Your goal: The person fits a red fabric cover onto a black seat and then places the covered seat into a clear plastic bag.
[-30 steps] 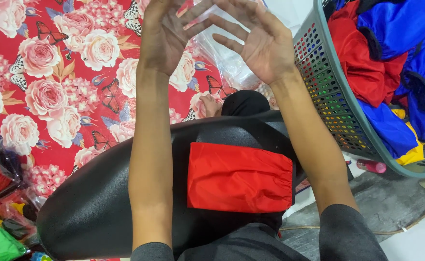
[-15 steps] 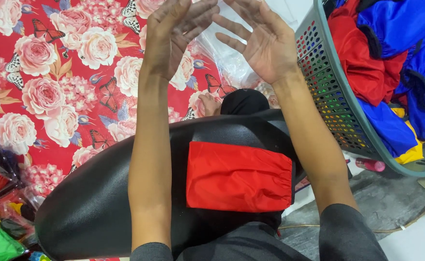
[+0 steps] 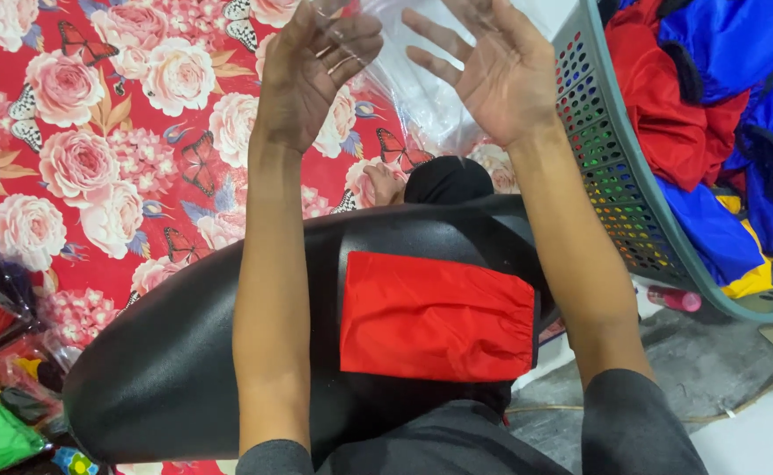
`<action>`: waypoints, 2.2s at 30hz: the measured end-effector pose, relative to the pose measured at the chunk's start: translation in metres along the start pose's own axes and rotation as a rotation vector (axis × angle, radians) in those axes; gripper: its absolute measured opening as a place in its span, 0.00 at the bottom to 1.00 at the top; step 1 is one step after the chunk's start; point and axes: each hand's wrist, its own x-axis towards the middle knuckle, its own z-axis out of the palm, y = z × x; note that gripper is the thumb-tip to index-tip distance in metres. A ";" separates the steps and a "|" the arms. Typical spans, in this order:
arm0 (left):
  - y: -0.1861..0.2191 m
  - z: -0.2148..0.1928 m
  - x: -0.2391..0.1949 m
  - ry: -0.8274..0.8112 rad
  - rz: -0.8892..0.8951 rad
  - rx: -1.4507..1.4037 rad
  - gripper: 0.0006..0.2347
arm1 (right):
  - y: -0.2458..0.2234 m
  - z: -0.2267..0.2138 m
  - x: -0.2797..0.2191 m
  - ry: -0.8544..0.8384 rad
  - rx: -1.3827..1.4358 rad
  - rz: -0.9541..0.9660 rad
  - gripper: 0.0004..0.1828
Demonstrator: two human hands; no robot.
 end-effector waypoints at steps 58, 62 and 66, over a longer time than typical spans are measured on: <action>-0.099 -0.165 -0.013 0.092 -0.901 1.746 0.35 | -0.013 -0.005 -0.017 0.110 -0.193 -0.022 0.22; -0.054 -0.133 -0.014 0.226 -0.924 1.780 0.49 | -0.014 -0.012 -0.021 0.172 -0.202 -0.002 0.23; -0.025 -0.111 -0.008 0.276 -0.513 1.382 0.39 | -0.013 -0.012 -0.020 0.141 -0.230 -0.013 0.23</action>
